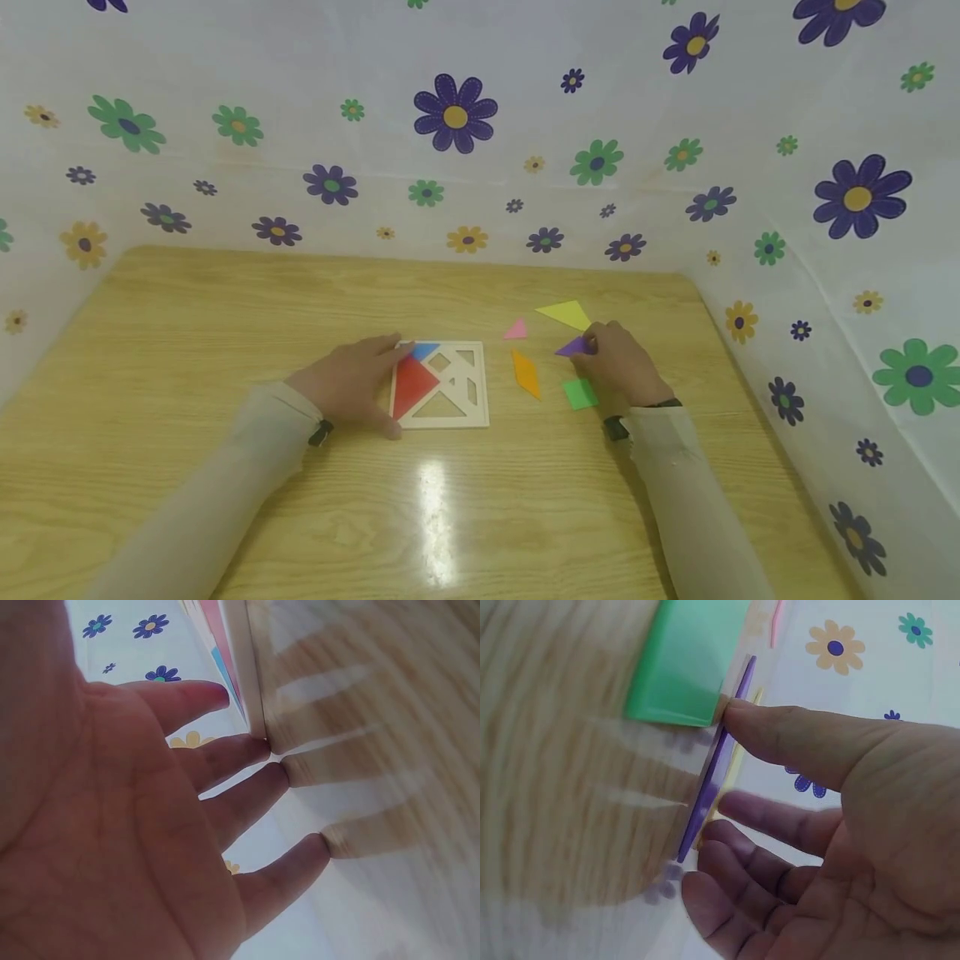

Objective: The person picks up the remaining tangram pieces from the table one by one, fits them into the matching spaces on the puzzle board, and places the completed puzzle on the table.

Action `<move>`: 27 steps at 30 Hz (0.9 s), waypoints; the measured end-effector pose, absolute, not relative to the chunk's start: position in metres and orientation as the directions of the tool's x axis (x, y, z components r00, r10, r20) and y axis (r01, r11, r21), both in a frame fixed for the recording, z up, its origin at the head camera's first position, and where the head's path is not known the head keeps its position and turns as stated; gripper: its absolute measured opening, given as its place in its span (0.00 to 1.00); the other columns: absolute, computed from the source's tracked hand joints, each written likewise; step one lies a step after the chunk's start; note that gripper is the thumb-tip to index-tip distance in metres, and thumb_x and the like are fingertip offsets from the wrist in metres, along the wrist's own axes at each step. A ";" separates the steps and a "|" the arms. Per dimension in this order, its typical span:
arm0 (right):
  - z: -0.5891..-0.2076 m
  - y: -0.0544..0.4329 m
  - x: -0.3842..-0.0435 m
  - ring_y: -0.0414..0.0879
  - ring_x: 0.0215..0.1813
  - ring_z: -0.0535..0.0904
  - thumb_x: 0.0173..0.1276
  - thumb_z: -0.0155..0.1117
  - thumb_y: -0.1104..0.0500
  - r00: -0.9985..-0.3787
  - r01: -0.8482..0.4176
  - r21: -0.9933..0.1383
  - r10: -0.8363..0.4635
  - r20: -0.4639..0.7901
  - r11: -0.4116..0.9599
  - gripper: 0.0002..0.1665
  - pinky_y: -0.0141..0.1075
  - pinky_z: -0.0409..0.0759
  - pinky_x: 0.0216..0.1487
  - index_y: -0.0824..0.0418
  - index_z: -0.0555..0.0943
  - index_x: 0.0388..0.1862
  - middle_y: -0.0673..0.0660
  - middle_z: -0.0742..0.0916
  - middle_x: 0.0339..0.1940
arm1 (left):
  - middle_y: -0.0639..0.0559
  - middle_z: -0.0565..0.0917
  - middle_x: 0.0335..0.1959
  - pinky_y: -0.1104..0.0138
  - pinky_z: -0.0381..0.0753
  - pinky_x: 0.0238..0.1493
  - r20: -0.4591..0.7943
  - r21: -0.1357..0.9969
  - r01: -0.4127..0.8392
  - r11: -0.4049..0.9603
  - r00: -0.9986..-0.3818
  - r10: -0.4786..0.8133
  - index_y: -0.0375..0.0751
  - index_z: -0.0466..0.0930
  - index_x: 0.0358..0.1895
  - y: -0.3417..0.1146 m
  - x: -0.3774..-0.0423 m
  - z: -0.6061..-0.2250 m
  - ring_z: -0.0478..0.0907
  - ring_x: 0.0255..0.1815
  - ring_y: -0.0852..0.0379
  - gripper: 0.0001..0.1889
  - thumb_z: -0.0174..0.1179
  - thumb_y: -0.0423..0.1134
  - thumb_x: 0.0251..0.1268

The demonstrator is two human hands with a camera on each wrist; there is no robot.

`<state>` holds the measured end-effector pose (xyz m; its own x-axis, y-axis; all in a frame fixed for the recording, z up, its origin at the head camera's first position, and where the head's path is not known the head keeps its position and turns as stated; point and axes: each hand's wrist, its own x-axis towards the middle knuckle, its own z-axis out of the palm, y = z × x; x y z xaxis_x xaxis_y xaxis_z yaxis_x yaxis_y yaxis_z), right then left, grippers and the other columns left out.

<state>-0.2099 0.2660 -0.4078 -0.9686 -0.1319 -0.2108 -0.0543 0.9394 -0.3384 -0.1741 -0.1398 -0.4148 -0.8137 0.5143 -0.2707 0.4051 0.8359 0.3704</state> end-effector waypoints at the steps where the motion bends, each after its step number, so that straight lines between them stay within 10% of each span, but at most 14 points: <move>1: -0.407 0.266 -0.210 0.63 0.53 0.75 0.74 0.66 0.54 -0.970 -0.058 -0.341 -0.134 -0.205 0.938 0.28 0.57 0.78 0.60 0.75 0.76 0.62 0.72 0.79 0.54 | 0.43 0.56 0.84 0.39 0.61 0.75 -0.271 0.370 0.403 0.837 -0.815 0.512 0.50 0.54 0.84 -0.140 -0.174 -0.415 0.56 0.82 0.36 0.65 0.78 0.68 0.43; 21: -0.397 0.281 -0.250 0.70 0.68 0.71 0.78 0.58 0.50 -0.959 -0.082 -0.353 -0.171 -0.228 0.932 0.38 0.62 0.70 0.70 0.77 0.65 0.73 0.78 0.75 0.66 | 0.44 0.55 0.84 0.41 0.58 0.78 -0.254 0.356 0.427 0.831 -0.812 0.526 0.42 0.51 0.84 -0.140 -0.179 -0.421 0.51 0.84 0.40 0.66 0.77 0.68 0.44; 27: -0.397 0.277 -0.266 0.62 0.54 0.73 0.74 0.62 0.50 -0.929 -0.130 -0.342 -0.235 -0.285 0.931 0.25 0.56 0.76 0.57 0.70 0.74 0.55 0.69 0.80 0.51 | 0.45 0.55 0.84 0.41 0.58 0.78 -0.259 0.345 0.427 0.836 -0.813 0.522 0.41 0.52 0.84 -0.142 -0.179 -0.422 0.51 0.84 0.42 0.66 0.77 0.67 0.44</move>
